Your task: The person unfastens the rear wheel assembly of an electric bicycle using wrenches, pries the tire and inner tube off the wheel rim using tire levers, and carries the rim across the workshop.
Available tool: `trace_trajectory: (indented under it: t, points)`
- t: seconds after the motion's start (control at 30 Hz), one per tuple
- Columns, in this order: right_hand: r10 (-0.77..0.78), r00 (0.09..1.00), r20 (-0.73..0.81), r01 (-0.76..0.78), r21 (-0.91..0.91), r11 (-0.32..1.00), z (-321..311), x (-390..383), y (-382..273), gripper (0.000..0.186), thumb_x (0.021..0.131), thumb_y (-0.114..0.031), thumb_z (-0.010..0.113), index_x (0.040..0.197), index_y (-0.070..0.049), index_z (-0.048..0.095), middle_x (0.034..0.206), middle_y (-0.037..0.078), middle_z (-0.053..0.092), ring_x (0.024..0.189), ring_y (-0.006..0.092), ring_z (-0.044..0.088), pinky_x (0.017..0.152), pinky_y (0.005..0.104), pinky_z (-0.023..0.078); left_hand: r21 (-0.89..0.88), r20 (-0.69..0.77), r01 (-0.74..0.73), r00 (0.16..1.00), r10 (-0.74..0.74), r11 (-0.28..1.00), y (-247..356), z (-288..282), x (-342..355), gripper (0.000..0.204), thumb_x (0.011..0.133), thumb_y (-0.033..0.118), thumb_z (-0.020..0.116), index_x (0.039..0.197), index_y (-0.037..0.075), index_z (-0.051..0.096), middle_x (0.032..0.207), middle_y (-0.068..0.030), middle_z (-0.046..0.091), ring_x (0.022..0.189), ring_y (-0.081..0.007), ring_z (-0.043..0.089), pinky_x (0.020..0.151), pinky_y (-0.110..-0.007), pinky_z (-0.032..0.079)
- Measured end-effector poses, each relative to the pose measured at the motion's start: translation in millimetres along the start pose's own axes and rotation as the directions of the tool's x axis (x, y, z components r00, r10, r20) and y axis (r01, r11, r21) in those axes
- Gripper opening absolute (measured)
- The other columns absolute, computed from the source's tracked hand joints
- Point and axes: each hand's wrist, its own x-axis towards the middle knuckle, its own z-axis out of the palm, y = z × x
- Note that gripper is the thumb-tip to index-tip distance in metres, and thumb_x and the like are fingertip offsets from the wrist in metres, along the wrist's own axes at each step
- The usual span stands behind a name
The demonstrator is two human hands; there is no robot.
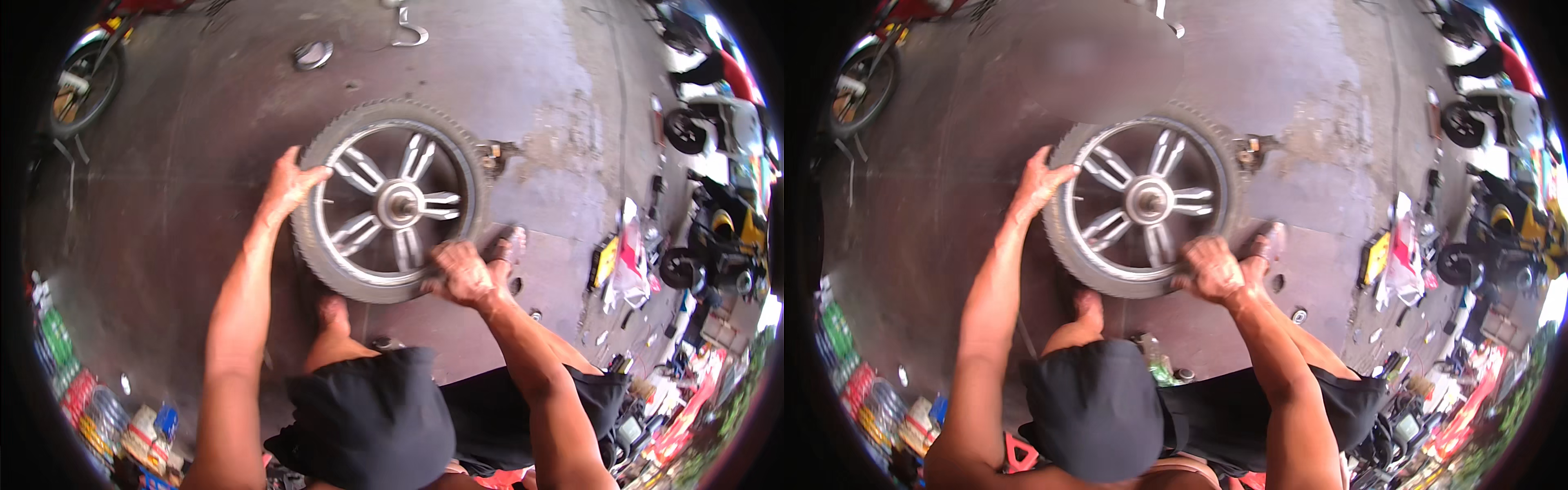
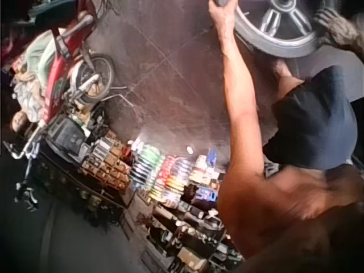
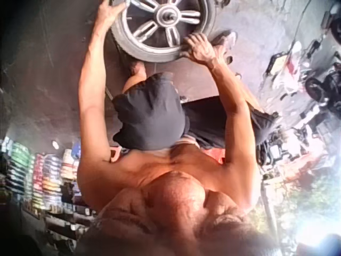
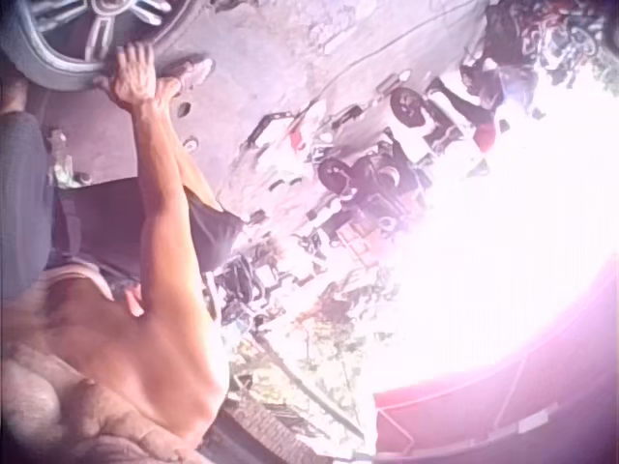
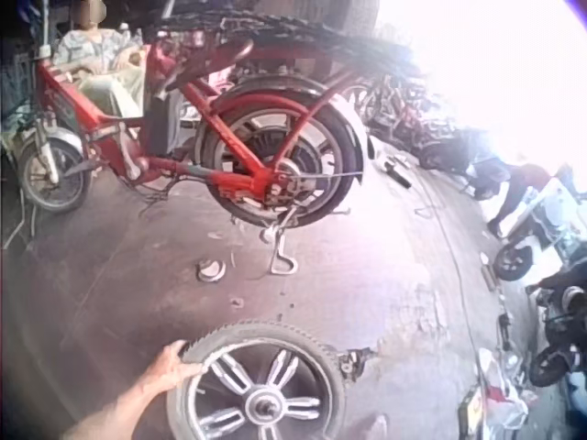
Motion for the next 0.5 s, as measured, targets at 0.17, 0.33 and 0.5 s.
trace_trajectory:
  t: [0.17, 0.33, 0.5]
  points:
    - [-0.156, 0.943, -0.293, 0.070, -0.283, 0.957, 76.9, 5.8, 4.6, 0.032, 0.066, -0.024, 0.062, 0.092, -0.006, 0.056, 0.094, 0.008, 0.052, 0.098, 0.0237, 0.049, 0.092, 0.0427, 0.036, 0.346, -0.421, -0.081, 0.877, 0.232, 0.935, 1.3, 19.0, -53.3, 0.076, 0.074, 0.017, 0.073, 0.134, -0.005, 0.032, 0.133, -0.0256, 0.042, 0.122, -0.0323, 0.043, 0.103, -0.038, 0.032]
    - [-0.001, 0.955, -0.296, -0.032, -0.107, 0.994, 42.0, -34.2, -33.6, 0.040, 0.060, -0.024, 0.064, 0.095, -0.005, 0.056, 0.094, 0.009, 0.051, 0.092, 0.0230, 0.050, 0.081, 0.0354, 0.039, 0.308, -0.297, 0.110, 0.955, -0.014, 0.945, 2.0, -10.6, -152.3, 0.043, 0.082, 0.010, 0.064, 0.119, -0.006, 0.051, 0.114, -0.0207, 0.058, 0.107, -0.0256, 0.056, 0.093, -0.035, 0.042]
    - [0.212, 0.857, -0.469, -0.106, 0.242, 0.964, 34.1, -40.6, -106.8, 0.049, 0.062, -0.033, 0.070, 0.095, -0.002, 0.054, 0.093, 0.012, 0.051, 0.090, 0.0273, 0.051, 0.076, 0.0375, 0.040, 0.436, -0.353, 0.026, 0.924, 0.144, 0.900, 17.0, -138.8, -190.3, 0.034, 0.085, 0.014, 0.060, 0.111, -0.007, 0.055, 0.101, -0.0138, 0.062, 0.093, -0.0201, 0.057, 0.085, -0.033, 0.045]
